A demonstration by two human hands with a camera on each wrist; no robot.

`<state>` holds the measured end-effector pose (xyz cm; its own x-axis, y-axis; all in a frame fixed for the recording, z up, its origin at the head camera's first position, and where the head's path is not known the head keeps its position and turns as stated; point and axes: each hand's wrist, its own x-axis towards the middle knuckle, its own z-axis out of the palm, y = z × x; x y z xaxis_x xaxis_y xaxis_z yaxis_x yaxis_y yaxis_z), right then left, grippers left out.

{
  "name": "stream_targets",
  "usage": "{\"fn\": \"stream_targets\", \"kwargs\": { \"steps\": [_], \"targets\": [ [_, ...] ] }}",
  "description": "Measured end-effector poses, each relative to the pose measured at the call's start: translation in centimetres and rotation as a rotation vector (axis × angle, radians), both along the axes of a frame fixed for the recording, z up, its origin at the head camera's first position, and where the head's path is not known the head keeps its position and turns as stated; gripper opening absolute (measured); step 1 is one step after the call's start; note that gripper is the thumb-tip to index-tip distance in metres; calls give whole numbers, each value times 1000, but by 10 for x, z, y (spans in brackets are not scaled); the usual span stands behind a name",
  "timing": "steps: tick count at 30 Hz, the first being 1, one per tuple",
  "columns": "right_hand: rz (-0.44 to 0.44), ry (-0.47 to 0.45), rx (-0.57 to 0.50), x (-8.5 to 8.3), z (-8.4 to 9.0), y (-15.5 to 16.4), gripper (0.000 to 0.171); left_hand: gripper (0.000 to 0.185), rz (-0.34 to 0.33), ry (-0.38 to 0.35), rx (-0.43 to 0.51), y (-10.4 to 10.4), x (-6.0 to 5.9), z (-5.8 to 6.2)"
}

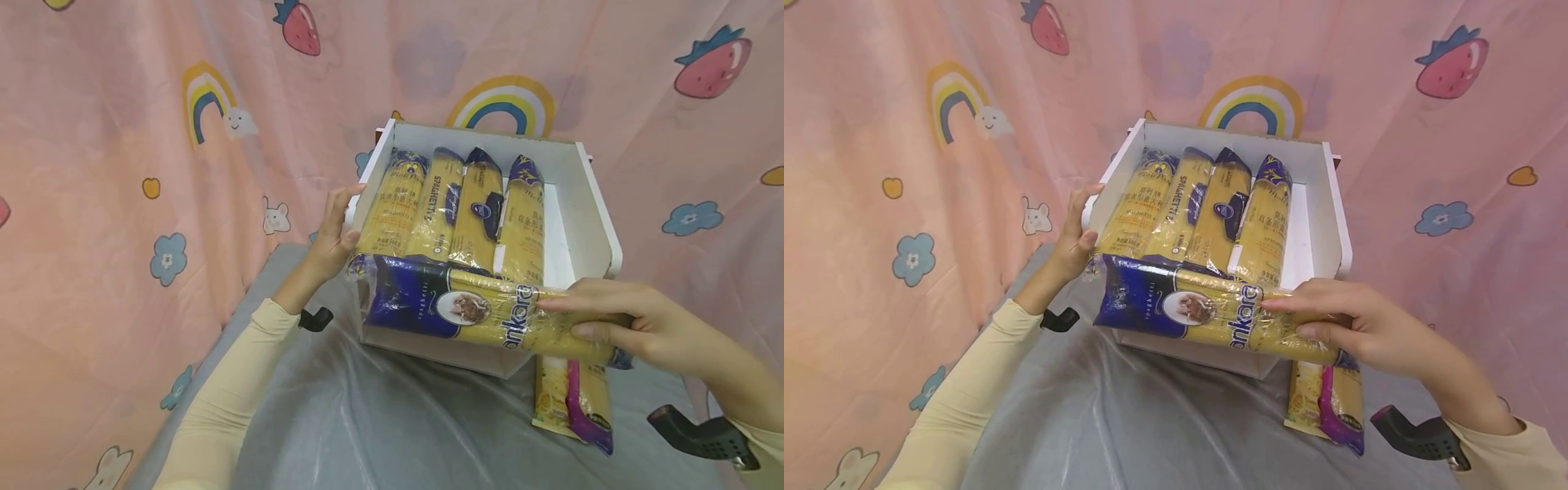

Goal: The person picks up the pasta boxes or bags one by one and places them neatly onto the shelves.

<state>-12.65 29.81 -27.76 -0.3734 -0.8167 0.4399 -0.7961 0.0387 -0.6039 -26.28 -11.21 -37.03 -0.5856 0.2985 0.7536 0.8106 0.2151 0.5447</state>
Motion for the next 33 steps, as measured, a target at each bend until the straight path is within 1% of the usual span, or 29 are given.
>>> {"fn": "stream_targets", "kwargs": {
  "steps": [5,8,11,14,20,27,30,33],
  "targets": [
    [-15,-29,24,2,-11,-3,53,69,10,-12,-6,0,0,0],
    [-32,-64,41,6,-17,-4,59,71,10,-2,-8,0,0,0],
    [-52,-92,56,10,-22,-5,61,72,7,8,-5,0,-1,0],
    [-67,-115,62,14,-29,-6,60,72,7,7,-6,0,-1,0],
    [-116,-147,113,23,-43,-6,59,76,19,-9,-6,1,-1,1],
    [-147,-240,122,28,-67,-7,55,74,9,-1,13,1,-1,2],
    [-186,-228,116,30,-77,-8,54,73,7,-3,11,1,-1,2],
    [-268,-204,117,34,-86,-9,52,74,9,-12,3,1,0,2]
  ]
}}
